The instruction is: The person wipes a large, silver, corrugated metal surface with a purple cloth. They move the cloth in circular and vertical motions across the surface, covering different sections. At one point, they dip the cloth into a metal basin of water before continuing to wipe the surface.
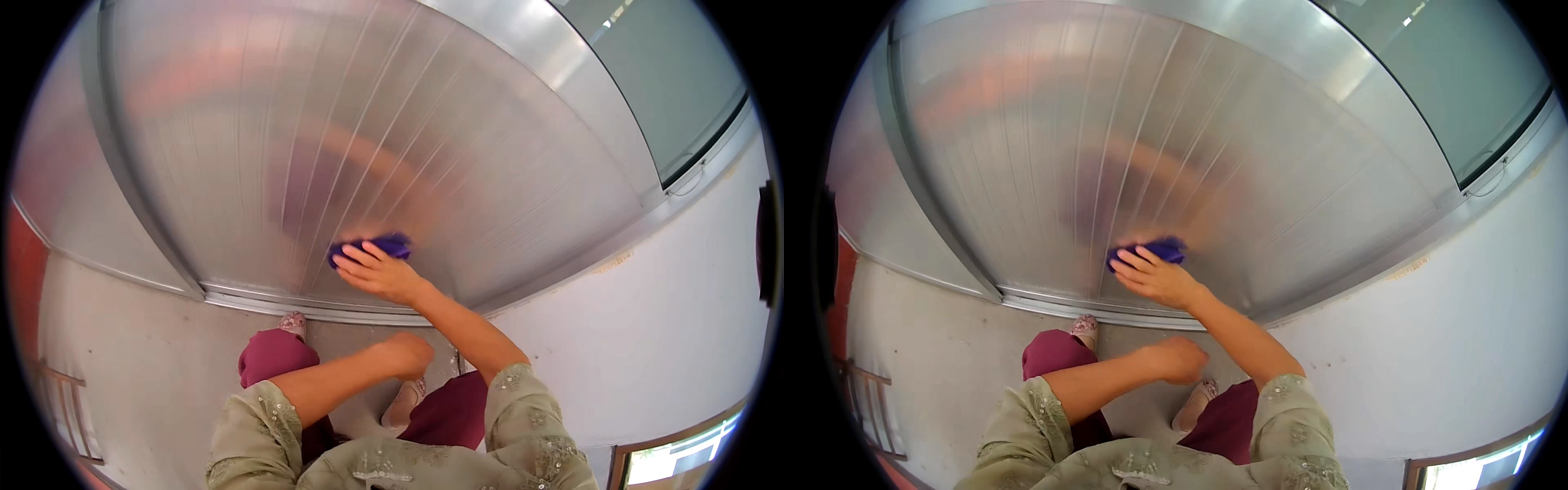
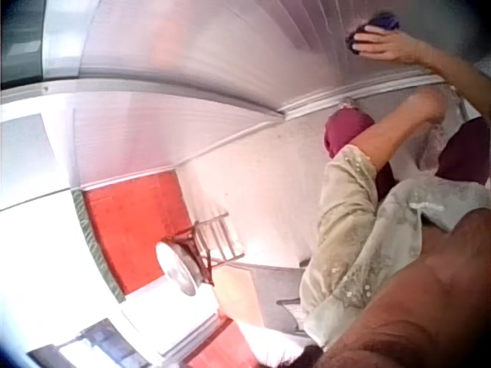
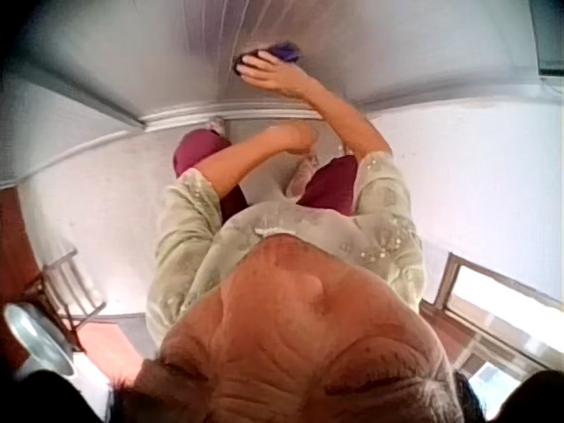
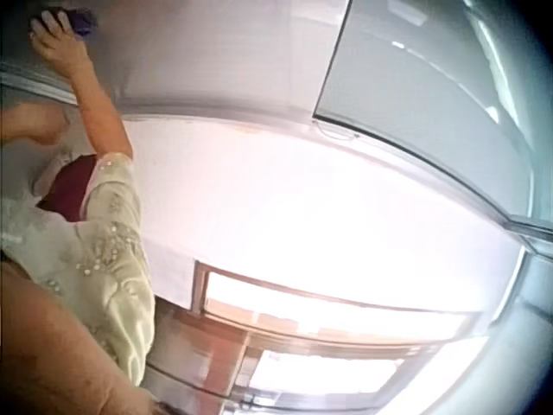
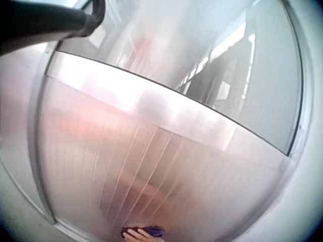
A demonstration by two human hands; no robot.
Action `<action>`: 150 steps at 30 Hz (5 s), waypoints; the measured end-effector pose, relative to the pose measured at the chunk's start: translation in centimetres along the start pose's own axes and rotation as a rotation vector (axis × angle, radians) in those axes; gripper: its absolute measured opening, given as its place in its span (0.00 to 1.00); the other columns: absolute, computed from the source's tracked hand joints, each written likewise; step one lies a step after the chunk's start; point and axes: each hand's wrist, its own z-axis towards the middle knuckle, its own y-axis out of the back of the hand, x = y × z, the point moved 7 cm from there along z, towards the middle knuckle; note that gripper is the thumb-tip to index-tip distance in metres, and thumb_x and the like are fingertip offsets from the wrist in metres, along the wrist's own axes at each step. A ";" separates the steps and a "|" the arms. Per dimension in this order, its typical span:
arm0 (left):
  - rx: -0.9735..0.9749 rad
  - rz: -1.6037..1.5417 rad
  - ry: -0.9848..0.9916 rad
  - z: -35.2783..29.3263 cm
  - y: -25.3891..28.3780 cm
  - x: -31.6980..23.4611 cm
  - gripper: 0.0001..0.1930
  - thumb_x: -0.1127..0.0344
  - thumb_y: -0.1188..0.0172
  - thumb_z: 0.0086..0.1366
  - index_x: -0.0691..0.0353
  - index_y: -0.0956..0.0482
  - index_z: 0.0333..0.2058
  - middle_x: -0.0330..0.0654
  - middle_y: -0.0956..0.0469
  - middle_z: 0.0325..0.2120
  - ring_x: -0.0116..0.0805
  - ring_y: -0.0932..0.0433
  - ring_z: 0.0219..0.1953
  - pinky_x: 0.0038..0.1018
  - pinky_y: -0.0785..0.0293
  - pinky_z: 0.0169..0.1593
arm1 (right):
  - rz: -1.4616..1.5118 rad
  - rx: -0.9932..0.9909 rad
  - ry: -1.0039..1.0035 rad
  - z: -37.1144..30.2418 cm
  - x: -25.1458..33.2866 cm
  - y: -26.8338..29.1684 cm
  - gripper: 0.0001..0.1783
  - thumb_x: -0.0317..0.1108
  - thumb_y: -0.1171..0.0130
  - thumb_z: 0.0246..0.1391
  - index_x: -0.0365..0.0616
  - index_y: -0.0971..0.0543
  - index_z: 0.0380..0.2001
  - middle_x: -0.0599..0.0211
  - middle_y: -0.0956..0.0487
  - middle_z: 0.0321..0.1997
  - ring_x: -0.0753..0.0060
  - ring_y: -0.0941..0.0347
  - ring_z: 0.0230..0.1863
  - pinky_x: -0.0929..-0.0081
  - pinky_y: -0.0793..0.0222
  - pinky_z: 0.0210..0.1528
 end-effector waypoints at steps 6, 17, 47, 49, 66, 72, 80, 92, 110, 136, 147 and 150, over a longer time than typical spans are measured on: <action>0.006 -0.042 0.016 -1.0 -0.9 0.2 0.12 0.63 0.43 0.55 0.65 0.20 0.34 0.53 0.21 0.34 0.50 0.22 0.39 0.41 0.26 0.41 | -0.099 -0.391 -0.057 7.5 -5.8 10.5 0.17 0.33 0.45 0.43 0.45 0.24 0.40 0.61 0.30 0.53 0.50 0.38 0.57 0.47 0.42 0.57; -0.122 -0.057 -0.016 -0.6 -0.4 -0.1 0.10 0.68 0.43 0.50 0.64 0.18 0.30 0.53 0.20 0.33 0.49 0.20 0.37 0.39 0.24 0.40 | -0.100 -0.370 -0.072 8.1 -2.4 4.5 0.20 0.34 0.47 0.48 0.48 0.26 0.47 0.68 0.33 0.58 0.57 0.39 0.60 0.55 0.45 0.61; -0.118 -0.054 -0.031 -1.0 -1.6 0.1 0.09 0.68 0.42 0.48 0.65 0.18 0.27 0.53 0.20 0.30 0.49 0.20 0.35 0.40 0.24 0.36 | -0.191 -0.600 -0.076 16.7 -7.6 15.9 0.16 0.32 0.45 0.43 0.47 0.25 0.40 0.65 0.30 0.52 0.57 0.40 0.58 0.51 0.44 0.59; -0.205 -0.074 -0.073 -0.4 -1.5 -0.4 0.09 0.68 0.42 0.48 0.65 0.18 0.26 0.53 0.20 0.28 0.50 0.20 0.34 0.41 0.24 0.35 | -0.285 -0.899 -0.125 17.8 -11.6 20.5 0.17 0.31 0.45 0.42 0.48 0.26 0.41 0.64 0.31 0.52 0.55 0.39 0.57 0.51 0.44 0.56; -0.241 -0.085 -0.070 -1.5 -0.9 -0.5 0.08 0.69 0.42 0.47 0.65 0.19 0.25 0.53 0.20 0.29 0.50 0.20 0.34 0.41 0.25 0.37 | -0.179 -0.698 -0.050 20.5 -7.8 17.1 0.17 0.31 0.44 0.41 0.45 0.24 0.39 0.64 0.30 0.51 0.55 0.40 0.57 0.52 0.43 0.58; -0.214 -0.100 -0.070 -1.5 -0.3 -0.4 0.08 0.67 0.43 0.49 0.66 0.20 0.26 0.53 0.20 0.29 0.50 0.21 0.35 0.42 0.26 0.38 | -0.226 -0.793 -0.143 22.3 -8.3 16.9 0.19 0.30 0.46 0.43 0.45 0.25 0.43 0.64 0.32 0.54 0.54 0.41 0.59 0.51 0.47 0.59; -0.255 -0.048 -0.101 -1.0 0.9 -0.6 0.11 0.64 0.42 0.51 0.66 0.21 0.30 0.53 0.21 0.29 0.51 0.22 0.38 0.42 0.28 0.41 | -0.026 -0.163 0.258 17.9 0.1 4.2 0.16 0.32 0.45 0.42 0.42 0.22 0.38 0.65 0.28 0.49 0.57 0.40 0.58 0.55 0.47 0.62; -0.157 -0.110 0.004 -3.1 1.7 0.1 0.11 0.67 0.43 0.50 0.66 0.19 0.30 0.54 0.20 0.33 0.48 0.21 0.40 0.41 0.26 0.43 | -0.197 -0.595 0.035 25.1 -5.0 13.3 0.19 0.31 0.46 0.42 0.43 0.24 0.42 0.63 0.31 0.53 0.57 0.40 0.57 0.58 0.45 0.58; -0.408 -0.128 0.336 -7.6 6.9 7.9 0.12 0.66 0.47 0.56 0.65 0.22 0.37 0.53 0.20 0.30 0.50 0.21 0.36 0.43 0.27 0.40 | 1.122 -0.903 -1.212 -1.0 -4.3 8.3 0.26 0.14 0.53 0.43 0.40 0.27 0.48 0.62 0.27 0.53 0.67 0.33 0.55 0.73 0.41 0.59; -1.901 0.053 0.272 -28.6 22.3 3.6 0.17 0.75 0.45 0.60 0.66 0.30 0.48 0.41 0.26 0.40 0.30 0.28 0.41 0.27 0.31 0.47 | 0.826 -0.885 -1.030 -3.0 -2.5 11.2 0.13 0.24 0.46 0.49 0.36 0.26 0.41 0.55 0.23 0.43 0.55 0.27 0.46 0.66 0.33 0.49; -2.145 0.932 0.437 -32.7 21.9 11.1 0.25 0.80 0.48 0.50 0.68 0.34 0.50 0.58 0.34 0.52 0.57 0.39 0.56 0.46 0.50 0.61 | 0.998 -0.726 -1.142 -3.8 -1.9 8.4 0.11 0.25 0.46 0.50 0.42 0.27 0.40 0.62 0.21 0.35 0.60 0.25 0.38 0.67 0.31 0.41; -2.018 0.621 0.726 -31.8 14.3 15.1 0.20 0.82 0.49 0.51 0.68 0.31 0.45 0.55 0.30 0.46 0.54 0.34 0.52 0.42 0.45 0.59 | 1.004 -0.684 -1.144 -3.1 -1.6 7.4 0.12 0.25 0.46 0.50 0.42 0.27 0.40 0.61 0.21 0.35 0.59 0.25 0.37 0.67 0.31 0.40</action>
